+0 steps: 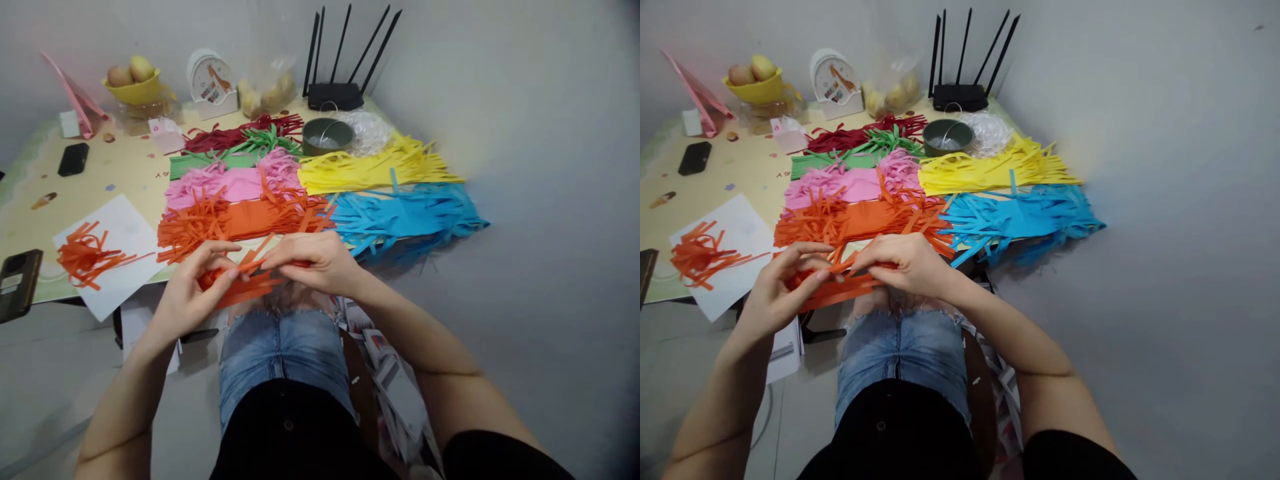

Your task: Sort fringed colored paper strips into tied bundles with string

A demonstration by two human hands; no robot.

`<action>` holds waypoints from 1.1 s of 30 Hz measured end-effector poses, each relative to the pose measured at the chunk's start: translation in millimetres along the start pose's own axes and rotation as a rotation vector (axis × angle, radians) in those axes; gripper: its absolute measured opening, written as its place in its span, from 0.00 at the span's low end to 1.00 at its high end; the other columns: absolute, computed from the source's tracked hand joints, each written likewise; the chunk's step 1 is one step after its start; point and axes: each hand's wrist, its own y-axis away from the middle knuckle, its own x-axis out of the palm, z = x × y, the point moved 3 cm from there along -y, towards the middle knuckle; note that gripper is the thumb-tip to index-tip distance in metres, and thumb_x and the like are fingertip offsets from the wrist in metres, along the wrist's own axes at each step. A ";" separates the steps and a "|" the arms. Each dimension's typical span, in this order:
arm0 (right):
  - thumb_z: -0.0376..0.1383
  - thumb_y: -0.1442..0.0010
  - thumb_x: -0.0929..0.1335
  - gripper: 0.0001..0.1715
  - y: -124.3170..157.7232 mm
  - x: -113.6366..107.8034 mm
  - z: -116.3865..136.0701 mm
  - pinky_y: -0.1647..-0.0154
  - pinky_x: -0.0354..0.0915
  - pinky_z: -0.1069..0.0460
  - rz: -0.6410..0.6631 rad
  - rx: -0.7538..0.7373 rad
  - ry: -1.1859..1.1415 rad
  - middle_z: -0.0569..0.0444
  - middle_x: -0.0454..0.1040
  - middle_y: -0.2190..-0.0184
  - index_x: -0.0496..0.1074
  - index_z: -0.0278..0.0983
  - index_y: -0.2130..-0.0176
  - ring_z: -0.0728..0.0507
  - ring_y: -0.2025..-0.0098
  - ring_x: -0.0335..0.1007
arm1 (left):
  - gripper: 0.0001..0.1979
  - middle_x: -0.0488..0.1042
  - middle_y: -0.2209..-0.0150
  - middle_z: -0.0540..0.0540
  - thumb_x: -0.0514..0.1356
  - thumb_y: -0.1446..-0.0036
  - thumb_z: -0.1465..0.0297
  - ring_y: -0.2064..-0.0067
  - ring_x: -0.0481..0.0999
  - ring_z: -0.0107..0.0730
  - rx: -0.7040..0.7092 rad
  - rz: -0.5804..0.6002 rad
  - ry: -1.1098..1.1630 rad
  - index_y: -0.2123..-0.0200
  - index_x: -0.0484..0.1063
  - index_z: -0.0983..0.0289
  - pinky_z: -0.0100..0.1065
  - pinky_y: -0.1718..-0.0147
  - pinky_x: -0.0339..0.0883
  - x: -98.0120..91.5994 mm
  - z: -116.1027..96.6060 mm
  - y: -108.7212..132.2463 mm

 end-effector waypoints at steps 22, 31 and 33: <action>0.48 0.42 0.74 0.20 -7.2 40.7 -10.1 0.69 0.68 0.55 -0.006 0.488 -0.745 0.53 0.81 0.73 0.76 0.33 0.64 0.51 0.75 0.72 | 0.06 0.84 0.64 0.52 0.63 0.40 0.66 0.54 0.78 0.43 0.567 -0.576 -0.689 0.63 0.82 0.52 0.55 0.42 0.61 16.0 21.8 8.2; 0.49 0.38 0.71 0.19 -10.7 49.7 -16.1 0.59 0.73 0.51 -0.146 0.400 -0.718 0.52 0.81 0.71 0.72 0.35 0.61 0.47 0.68 0.78 | 0.08 0.83 0.61 0.54 0.62 0.38 0.64 0.50 0.79 0.40 0.145 -0.605 0.131 0.63 0.81 0.58 0.47 0.45 0.71 54.4 33.4 0.8; 0.48 0.36 0.70 0.17 -11.3 50.4 -18.3 0.60 0.73 0.52 -0.230 0.392 -0.597 0.53 0.81 0.70 0.70 0.37 0.61 0.47 0.67 0.78 | 0.09 0.82 0.56 0.55 0.61 0.37 0.63 0.46 0.78 0.41 0.063 -0.555 0.222 0.62 0.81 0.59 0.48 0.42 0.69 58.5 37.2 -1.6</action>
